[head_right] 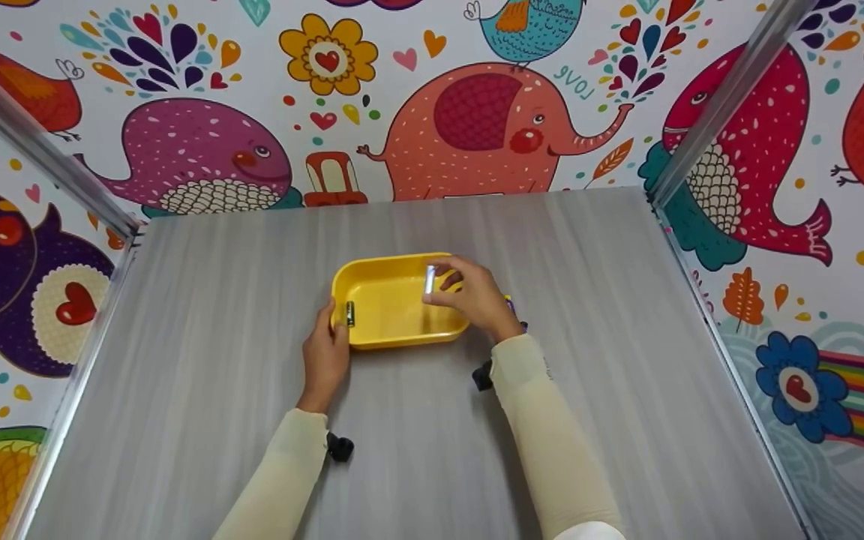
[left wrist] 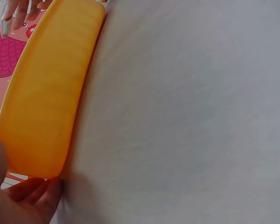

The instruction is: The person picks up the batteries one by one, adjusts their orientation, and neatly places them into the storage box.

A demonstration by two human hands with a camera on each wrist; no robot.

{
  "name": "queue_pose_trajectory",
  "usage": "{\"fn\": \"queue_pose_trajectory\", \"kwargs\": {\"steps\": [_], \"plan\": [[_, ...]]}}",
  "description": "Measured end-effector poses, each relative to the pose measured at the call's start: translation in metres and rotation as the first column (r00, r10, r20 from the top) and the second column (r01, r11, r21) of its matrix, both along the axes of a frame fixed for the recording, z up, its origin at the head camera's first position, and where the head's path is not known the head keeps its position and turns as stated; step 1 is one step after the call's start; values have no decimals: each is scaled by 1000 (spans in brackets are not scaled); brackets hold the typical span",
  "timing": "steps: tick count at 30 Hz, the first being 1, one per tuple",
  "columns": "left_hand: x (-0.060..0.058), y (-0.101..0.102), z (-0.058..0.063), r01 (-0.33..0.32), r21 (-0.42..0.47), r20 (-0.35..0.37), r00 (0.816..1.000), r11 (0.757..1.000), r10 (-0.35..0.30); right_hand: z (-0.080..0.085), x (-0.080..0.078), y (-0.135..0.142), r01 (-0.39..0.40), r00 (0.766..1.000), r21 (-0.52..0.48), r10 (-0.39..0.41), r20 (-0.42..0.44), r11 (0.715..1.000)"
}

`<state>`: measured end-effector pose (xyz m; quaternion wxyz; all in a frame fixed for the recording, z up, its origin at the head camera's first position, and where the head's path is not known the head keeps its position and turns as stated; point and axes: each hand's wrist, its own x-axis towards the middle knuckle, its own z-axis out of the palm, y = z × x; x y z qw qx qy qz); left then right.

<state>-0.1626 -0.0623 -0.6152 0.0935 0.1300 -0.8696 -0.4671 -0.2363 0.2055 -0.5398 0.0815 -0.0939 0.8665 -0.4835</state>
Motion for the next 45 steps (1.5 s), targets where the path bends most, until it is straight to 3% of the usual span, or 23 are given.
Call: {"fn": "queue_pose_trajectory", "kwargs": {"steps": [9, 18, 26, 39, 45], "plan": [[1, 1, 2, -1, 11, -8, 1000, 1000, 1, -6, -3, -28, -32, 998, -39, 34, 50, 999], [-1, 0, 3, -6, 25, 25, 1000, 1000, 5, -10, -8, -52, -50, 998, -70, 53, 46, 996], [-2, -1, 2, -14, -2, 0, 1000, 1000, 14, -24, -16, -75, -97, 994, -56, 99, 40, 994], [-1, 1, 2, -10, 16, 56, 998, 1000, 9, -44, -17, -98, -155, 986, -39, 157, 50, 987], [0, 0, 1, 9, -12, 7, 1000, 1000, -9, -47, -18, -108, -172, 981, -33, 174, 81, 985]]}}
